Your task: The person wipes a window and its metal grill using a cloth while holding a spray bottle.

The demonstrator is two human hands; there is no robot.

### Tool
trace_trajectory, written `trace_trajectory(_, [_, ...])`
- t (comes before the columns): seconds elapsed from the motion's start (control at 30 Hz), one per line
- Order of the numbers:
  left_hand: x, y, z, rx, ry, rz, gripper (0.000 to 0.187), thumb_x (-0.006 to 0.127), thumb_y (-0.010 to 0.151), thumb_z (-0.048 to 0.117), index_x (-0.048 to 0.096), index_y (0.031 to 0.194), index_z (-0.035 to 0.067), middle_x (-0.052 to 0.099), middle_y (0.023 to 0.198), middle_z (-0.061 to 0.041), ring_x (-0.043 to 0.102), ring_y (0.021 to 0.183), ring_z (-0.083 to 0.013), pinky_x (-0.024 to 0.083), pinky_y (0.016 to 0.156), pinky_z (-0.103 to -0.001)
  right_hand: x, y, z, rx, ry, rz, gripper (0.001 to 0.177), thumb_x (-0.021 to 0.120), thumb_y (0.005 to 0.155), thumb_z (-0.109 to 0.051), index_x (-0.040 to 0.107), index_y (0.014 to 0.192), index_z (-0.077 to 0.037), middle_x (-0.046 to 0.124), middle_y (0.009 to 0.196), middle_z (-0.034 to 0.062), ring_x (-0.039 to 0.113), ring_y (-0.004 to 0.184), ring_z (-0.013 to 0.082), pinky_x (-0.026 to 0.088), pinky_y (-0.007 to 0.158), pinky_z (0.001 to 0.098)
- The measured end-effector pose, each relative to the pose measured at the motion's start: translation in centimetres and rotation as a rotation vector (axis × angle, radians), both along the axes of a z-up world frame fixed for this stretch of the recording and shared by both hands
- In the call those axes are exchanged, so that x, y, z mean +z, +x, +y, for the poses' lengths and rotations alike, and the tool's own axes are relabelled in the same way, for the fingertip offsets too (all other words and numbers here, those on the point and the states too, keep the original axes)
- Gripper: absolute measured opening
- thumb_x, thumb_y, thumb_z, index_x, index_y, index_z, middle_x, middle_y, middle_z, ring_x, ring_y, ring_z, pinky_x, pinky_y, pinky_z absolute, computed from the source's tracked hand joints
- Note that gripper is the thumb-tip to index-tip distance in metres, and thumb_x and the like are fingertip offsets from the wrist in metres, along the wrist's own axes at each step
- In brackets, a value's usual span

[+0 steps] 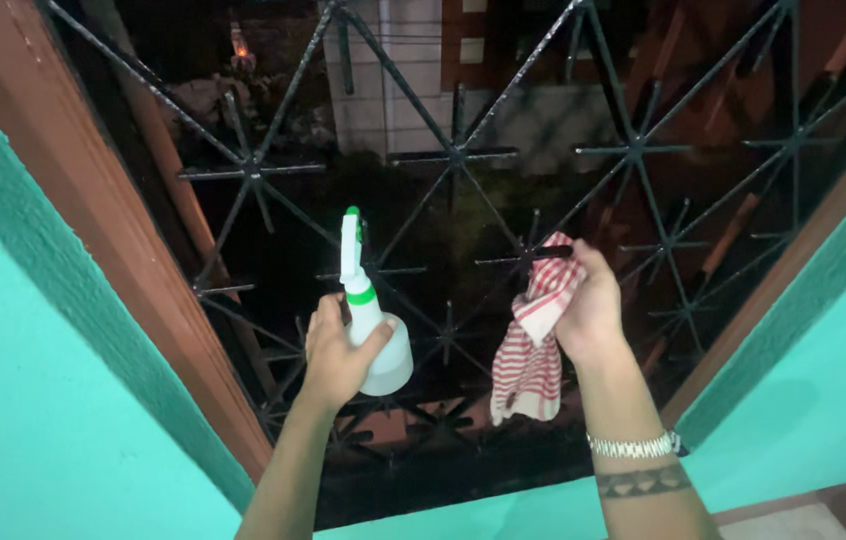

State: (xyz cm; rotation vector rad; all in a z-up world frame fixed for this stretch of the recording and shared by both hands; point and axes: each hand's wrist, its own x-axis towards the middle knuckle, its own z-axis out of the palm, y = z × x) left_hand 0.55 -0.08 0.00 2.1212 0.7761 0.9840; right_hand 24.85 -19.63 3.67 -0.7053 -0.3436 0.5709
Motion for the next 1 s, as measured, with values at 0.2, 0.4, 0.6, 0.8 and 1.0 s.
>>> trace_trajectory(0.2, [-0.7,0.2,0.3,-0.007,0.056,-0.004,0.073,0.078,0.077,0.05,0.053,0.125,0.001,0.061,0.117,-0.022,0.057,0.116,-0.0365,0.044,0.1,-0.048,-2.9,-3.1,-1.8,-0.228,-0.151,-0.273,0.021,0.057,0.093,0.004,0.062,0.114,0.002,0.071,0.104,0.013,0.07,0.092,0.026,0.057,0.084,0.0411])
trace_trajectory(0.4, [-0.6,0.3,0.5,0.005,0.022,0.003,0.076,0.079,0.076,0.05,0.052,0.127,0.001,0.06,0.119,-0.022,0.057,0.115,-0.0366,0.045,0.099,-0.048,-1.5,-2.8,-4.4,-0.358,-0.057,-0.105,0.032,0.041,0.088,0.01,0.061,0.111,0.002,0.071,0.101,0.0134,0.071,0.093,0.0268,0.059,0.084,0.0433])
trace_trajectory(0.6, [-0.3,0.1,0.2,0.0,0.054,-0.013,0.076,0.078,0.076,0.051,0.053,0.127,0.001,0.061,0.119,-0.021,0.058,0.116,-0.0361,0.046,0.1,-0.047,-3.0,6.3,-0.2,0.16,0.206,-0.014,0.018,0.049,0.104,-0.003,0.06,0.113,0.007,0.067,0.093,0.0169,0.068,0.085,0.031,0.058,0.084,0.0489])
trace_trajectory(0.8, [-0.5,0.0,0.0,0.012,0.033,0.009,0.078,0.08,0.075,0.049,0.051,0.128,0.001,0.059,0.119,-0.022,0.057,0.114,-0.0359,0.045,0.098,-0.048,-3.3,1.7,-2.3,0.11,0.08,-0.041,0.028,0.045,0.095,0.003,0.059,0.119,-0.003,0.069,0.11,0.0166,0.07,0.104,0.0326,0.053,0.105,0.0561])
trace_trajectory(1.0, [-1.2,0.5,0.9,0.015,0.107,-0.072,0.073,0.081,0.074,0.047,0.054,0.125,0.001,0.064,0.113,-0.019,0.06,0.111,-0.0349,0.047,0.097,-0.047,-4.0,-5.8,-3.0,-0.016,0.115,0.135,0.03,0.041,0.096,-0.008,0.059,0.118,0.001,0.068,0.112,0.0187,0.068,0.105,0.0384,0.049,0.102,0.063])
